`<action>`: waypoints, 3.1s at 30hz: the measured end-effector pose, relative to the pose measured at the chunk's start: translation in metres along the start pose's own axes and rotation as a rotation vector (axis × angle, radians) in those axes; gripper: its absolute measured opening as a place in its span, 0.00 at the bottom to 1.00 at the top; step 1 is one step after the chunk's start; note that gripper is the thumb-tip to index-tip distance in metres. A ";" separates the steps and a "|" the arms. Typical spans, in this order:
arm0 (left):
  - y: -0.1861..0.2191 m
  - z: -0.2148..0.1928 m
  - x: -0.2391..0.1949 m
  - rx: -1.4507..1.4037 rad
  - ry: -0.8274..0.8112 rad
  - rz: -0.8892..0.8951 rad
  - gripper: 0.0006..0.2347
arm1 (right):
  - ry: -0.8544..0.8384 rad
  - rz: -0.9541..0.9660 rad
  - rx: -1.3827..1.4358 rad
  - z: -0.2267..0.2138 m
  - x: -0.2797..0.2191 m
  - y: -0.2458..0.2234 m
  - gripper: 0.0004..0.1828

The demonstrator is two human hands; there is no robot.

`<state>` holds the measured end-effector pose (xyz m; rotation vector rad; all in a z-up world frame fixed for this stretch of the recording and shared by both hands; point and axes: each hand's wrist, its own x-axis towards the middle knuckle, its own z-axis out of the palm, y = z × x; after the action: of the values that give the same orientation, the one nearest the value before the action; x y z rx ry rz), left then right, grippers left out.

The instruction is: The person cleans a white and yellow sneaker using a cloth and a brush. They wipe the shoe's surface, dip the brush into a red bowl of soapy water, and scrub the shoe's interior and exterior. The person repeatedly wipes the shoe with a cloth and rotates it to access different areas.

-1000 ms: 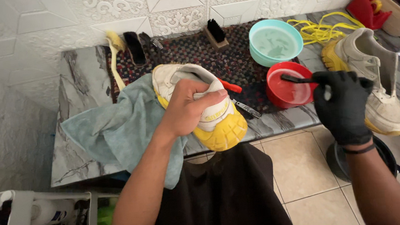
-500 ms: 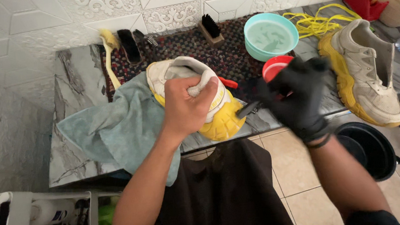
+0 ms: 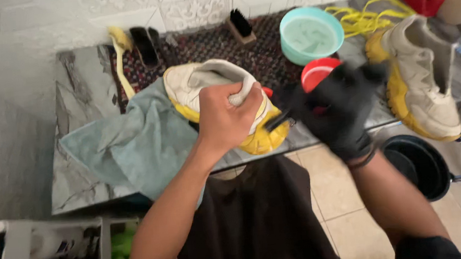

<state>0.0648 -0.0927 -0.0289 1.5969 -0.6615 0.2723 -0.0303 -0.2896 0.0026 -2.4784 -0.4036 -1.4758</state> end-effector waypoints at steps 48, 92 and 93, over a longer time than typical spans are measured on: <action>0.043 -0.054 0.004 -0.177 0.008 -0.106 0.12 | -0.232 0.408 -0.102 -0.016 -0.052 0.034 0.08; 0.033 -0.019 -0.008 0.116 0.212 0.058 0.20 | 0.118 0.280 0.039 0.004 -0.062 0.044 0.23; 0.033 -0.019 -0.008 0.114 0.211 0.057 0.20 | 0.117 0.281 0.037 0.003 -0.060 0.043 0.23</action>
<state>0.0437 -0.0723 -0.0029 1.6317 -0.5369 0.5210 -0.0400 -0.3353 -0.0541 -2.2927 -0.0569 -1.4711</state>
